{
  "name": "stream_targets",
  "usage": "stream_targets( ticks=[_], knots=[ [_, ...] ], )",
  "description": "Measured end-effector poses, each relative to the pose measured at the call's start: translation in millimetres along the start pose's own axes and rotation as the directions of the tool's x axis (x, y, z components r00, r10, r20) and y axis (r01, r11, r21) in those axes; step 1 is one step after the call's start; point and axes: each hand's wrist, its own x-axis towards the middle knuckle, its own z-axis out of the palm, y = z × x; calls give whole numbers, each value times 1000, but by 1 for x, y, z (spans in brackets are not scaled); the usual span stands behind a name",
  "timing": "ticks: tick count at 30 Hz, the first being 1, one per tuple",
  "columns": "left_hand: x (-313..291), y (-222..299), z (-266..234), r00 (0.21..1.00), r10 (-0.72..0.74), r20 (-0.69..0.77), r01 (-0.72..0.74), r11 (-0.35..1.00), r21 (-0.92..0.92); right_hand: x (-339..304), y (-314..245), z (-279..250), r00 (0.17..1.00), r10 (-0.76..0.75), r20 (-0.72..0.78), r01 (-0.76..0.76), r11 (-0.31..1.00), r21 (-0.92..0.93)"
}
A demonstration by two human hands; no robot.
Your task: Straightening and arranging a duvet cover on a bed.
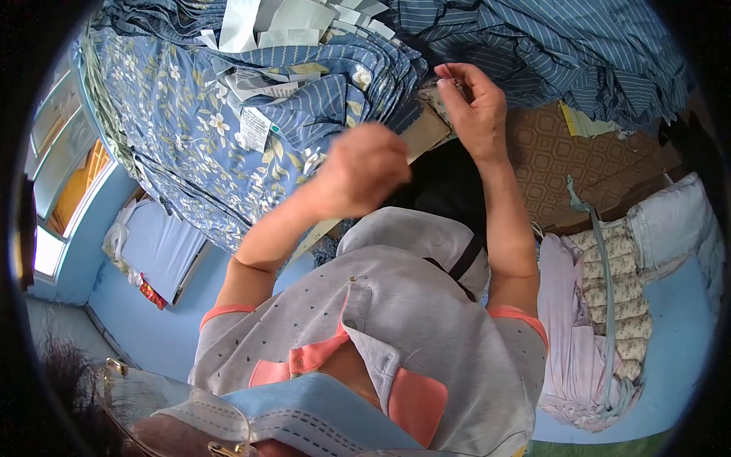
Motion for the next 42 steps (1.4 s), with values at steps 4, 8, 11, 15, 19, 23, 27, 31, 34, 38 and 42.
stream_targets(
  ticks=[4,8,11,15,19,23,27,31,34,38,42],
  knots=[
    [-1,26,63,993,21,113,-33,994,102,6,4,-11,993,-84,-87,81,996,-38],
    [-17,20,99,977,-137,166,122,988,97,7,-23,-18,986,166,20,-150,933,-327],
    [-20,6,85,986,29,-162,15,965,262,12,4,-13,999,-20,25,28,947,-322],
    [-17,-4,46,907,-125,-403,289,880,377,-1,-10,24,953,-302,-6,293,929,-226],
    [-15,-20,26,850,-124,-511,363,842,399,-3,-26,54,864,-496,86,477,754,-451],
    [-10,-36,26,825,-157,-544,412,825,387,4,-5,56,836,-538,103,501,673,-544],
    [-8,-45,28,800,-182,-572,450,812,371,4,8,45,877,-476,71,449,756,-477],
    [-6,-50,29,790,-198,-580,466,808,359,8,14,41,911,-412,3,374,823,-429],
    [-6,-52,28,791,-200,-578,449,831,328,1,16,39,915,-399,-56,346,849,-399],
    [-6,-54,27,791,-175,-586,436,834,339,-12,-7,44,909,-408,-86,351,859,-373],
    [-4,-56,29,777,-201,-596,452,837,308,-9,-13,52,899,-438,21,404,809,-427]
  ],
)
